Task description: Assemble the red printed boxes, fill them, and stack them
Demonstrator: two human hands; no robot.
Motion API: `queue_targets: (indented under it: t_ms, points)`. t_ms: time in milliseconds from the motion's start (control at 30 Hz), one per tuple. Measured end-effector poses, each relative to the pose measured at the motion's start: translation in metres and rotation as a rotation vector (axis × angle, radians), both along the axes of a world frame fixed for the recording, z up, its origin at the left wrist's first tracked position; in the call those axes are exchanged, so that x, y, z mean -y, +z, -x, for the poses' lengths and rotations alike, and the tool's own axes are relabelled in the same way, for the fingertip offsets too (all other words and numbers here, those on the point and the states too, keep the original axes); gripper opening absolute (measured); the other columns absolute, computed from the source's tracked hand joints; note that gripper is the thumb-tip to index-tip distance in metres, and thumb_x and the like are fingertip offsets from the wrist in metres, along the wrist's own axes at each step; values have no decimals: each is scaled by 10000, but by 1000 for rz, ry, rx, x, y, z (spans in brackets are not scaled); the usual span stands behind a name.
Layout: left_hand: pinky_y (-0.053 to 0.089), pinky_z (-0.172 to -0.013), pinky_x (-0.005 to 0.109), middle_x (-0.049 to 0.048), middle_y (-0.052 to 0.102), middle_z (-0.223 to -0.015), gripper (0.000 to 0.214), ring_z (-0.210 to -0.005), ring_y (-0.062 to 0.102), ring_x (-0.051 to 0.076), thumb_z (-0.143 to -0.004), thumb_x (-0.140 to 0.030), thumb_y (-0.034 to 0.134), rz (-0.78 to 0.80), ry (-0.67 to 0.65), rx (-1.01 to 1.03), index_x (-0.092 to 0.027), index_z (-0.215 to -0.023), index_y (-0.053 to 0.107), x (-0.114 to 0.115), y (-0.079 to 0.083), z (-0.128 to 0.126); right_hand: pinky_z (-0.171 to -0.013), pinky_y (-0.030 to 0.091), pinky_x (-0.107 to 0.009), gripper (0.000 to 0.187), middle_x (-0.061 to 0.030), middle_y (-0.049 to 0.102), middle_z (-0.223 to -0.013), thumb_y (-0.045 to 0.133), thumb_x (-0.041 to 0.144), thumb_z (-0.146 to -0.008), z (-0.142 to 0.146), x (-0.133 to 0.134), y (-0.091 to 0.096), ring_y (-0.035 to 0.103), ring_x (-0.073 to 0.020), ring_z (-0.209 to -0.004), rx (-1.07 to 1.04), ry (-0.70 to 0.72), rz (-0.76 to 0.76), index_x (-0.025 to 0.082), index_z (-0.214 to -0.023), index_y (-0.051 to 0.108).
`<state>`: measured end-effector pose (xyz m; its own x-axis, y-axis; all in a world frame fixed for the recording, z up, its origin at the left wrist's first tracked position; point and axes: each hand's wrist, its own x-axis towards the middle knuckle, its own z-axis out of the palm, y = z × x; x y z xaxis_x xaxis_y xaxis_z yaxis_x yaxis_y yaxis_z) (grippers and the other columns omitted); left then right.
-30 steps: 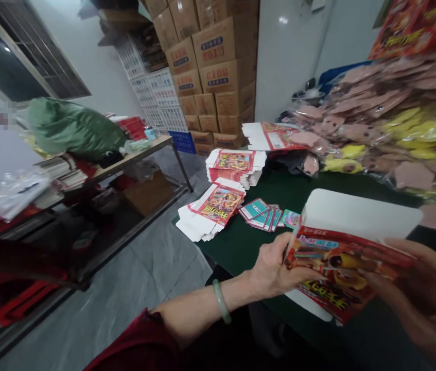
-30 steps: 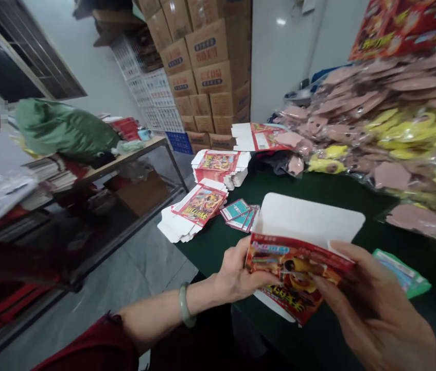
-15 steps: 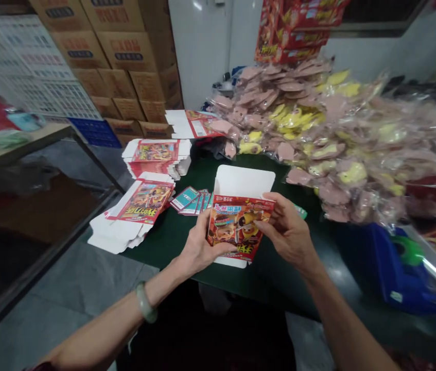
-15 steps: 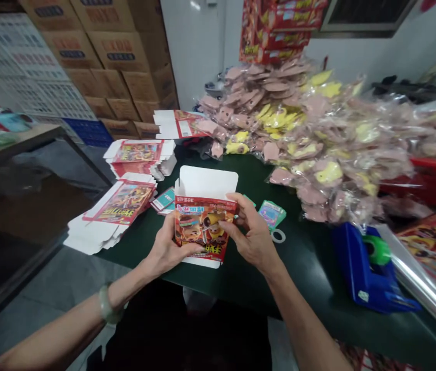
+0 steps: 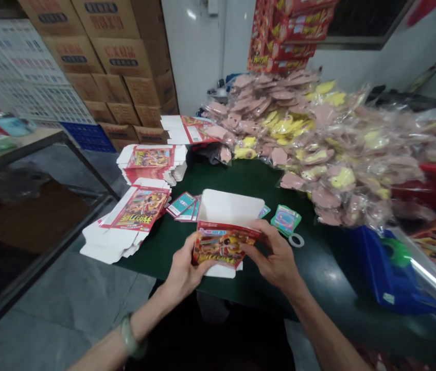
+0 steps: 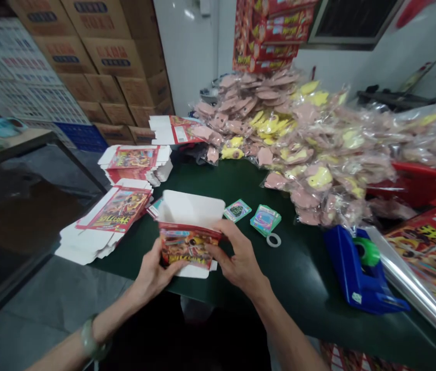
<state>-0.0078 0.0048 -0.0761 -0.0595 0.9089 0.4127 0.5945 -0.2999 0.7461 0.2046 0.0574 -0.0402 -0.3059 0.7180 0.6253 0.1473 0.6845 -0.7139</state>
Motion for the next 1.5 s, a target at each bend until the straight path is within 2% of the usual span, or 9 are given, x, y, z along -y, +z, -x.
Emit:
queue_targets:
  t_ms: [200, 500, 733, 833, 933, 1067, 1200, 1333, 1500]
  points:
    - [499, -923, 400, 129, 553, -1246, 767, -1129, 560, 257, -720, -264, 725, -313, 30, 93, -209, -1376, 331, -3, 24, 5, -808, 544, -273, 391, -35, 603, -1064, 597, 121, -823, 3, 2, 2, 616, -146, -929, 89, 15, -79, 262, -1176, 504]
    - [511, -768, 293, 68, 589, -986, 336, -927, 590, 174, -772, -131, 655, -547, -37, -13, -190, -1092, 574, -16, 63, 7, -809, 531, -256, 437, -45, 605, -1075, 594, 153, -834, 13, 4, 3, 609, -155, -972, 118, -7, -138, 266, -1240, 482]
    - [477, -720, 201, 42, 625, -957, 145, -906, 605, 130, -851, -83, 499, -421, 15, 202, -178, -865, 608, 5, 75, -10, -738, 503, -181, 283, -29, 560, -1033, 465, 83, -871, 14, 20, 23, 591, -114, -927, 15, -113, -98, 254, -1027, 627]
    - [495, -659, 189, 38, 648, -1003, 212, -841, 631, 122, -877, -141, 498, -305, 2, 480, -234, -1056, 562, 10, 71, -14, -672, 519, -174, 267, -3, 576, -931, 502, 125, -867, 15, 24, 31, 606, -106, -816, -106, -51, 67, 282, -1071, 570]
    - [517, -644, 208, 38, 659, -997, 345, -792, 637, 127, -882, -181, 514, -140, -94, 700, -282, -1209, 471, 8, 70, -11, -599, 537, -188, 438, 5, 566, -926, 496, 156, -881, 14, 23, 33, 600, -96, -696, -174, 23, 217, 336, -1273, 420]
    - [530, -712, 273, 40, 642, -991, 141, -904, 619, 173, -873, -168, 526, -97, -223, 706, -257, -965, 586, 4, 76, -5, -531, 528, -187, 312, -15, 545, -996, 456, 146, -900, 12, 21, 31, 583, -90, -668, -121, 121, 202, 326, -1147, 519]
    - [533, -760, 372, 38, 612, -966, 147, -922, 621, 211, -866, -140, 516, -192, -257, 685, -229, -801, 613, 5, 79, -6, -518, 492, -175, 287, -47, 549, -1085, 429, 99, -898, 7, 26, 31, 599, -113, -788, -93, 88, 104, 293, -1065, 560]
    - [537, -739, 385, 43, 588, -1014, 158, -899, 637, 226, -862, -158, 510, -203, -238, 728, -223, -793, 636, 8, 76, -10, -592, 517, -238, 243, -88, 548, -1162, 530, 199, -865, 2, 31, 37, 605, -175, -900, -18, 115, 140, 256, -1097, 575]
    - [530, -667, 329, 83, 589, -1025, 153, -864, 612, 212, -861, -311, 521, -236, -249, 661, -204, -901, 624, 10, 81, -12, -615, 516, -225, 167, -47, 607, -992, 611, 209, -829, 6, 32, 46, 614, -165, -878, -66, 46, 105, 254, -990, 600]
